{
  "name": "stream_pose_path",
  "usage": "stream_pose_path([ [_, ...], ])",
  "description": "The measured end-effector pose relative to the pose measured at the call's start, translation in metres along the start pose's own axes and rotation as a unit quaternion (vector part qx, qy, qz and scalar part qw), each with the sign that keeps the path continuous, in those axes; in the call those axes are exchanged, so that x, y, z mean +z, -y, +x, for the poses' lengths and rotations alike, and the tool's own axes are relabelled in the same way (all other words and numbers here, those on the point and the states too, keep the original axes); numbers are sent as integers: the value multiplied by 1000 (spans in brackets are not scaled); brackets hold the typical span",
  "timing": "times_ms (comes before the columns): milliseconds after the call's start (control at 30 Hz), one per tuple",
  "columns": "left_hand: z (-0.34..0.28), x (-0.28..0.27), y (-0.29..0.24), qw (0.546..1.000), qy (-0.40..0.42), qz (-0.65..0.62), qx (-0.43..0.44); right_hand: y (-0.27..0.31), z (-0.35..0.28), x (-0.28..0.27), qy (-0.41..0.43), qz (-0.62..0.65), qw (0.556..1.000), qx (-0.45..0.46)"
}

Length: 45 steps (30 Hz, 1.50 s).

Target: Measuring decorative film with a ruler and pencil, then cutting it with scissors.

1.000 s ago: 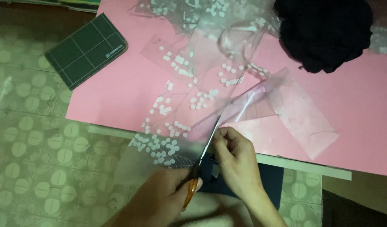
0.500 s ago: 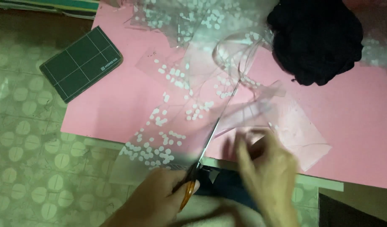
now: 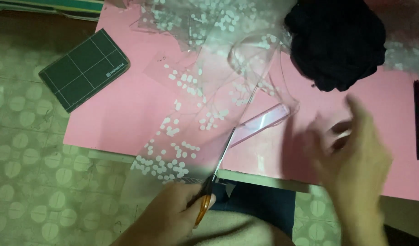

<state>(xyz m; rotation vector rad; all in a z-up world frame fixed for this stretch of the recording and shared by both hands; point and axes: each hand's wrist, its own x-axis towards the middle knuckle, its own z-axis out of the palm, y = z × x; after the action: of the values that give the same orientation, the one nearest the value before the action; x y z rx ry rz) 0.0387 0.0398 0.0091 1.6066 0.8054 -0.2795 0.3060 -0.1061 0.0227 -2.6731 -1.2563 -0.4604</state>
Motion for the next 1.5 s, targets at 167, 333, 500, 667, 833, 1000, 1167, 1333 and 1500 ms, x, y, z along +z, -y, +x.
stream_pose_path([
  [167,2,-5,-8,1000,1,4,-4,94,0,-16,306,395,812,301],
  [333,0,-11,-16,997,23,-23,-69,104,3,12,316,574,657,372],
  [500,-1,-18,-22,996,43,-34,-67,106,3,21,314,579,669,344],
  [667,-1,-18,-26,989,76,-62,-110,108,3,16,323,563,679,344],
  [833,4,-12,-21,990,68,-56,-112,103,-9,24,321,550,711,298],
  [1000,8,-9,-30,994,61,-10,-95,100,-14,17,329,525,726,298],
  [1167,13,-8,-39,991,62,-53,-110,96,-26,24,331,528,729,283],
  [1333,22,-1,-34,993,52,-40,-100,98,-35,22,341,564,693,291],
  [1500,27,0,-32,996,53,-39,-63,100,-49,25,348,592,658,308],
])
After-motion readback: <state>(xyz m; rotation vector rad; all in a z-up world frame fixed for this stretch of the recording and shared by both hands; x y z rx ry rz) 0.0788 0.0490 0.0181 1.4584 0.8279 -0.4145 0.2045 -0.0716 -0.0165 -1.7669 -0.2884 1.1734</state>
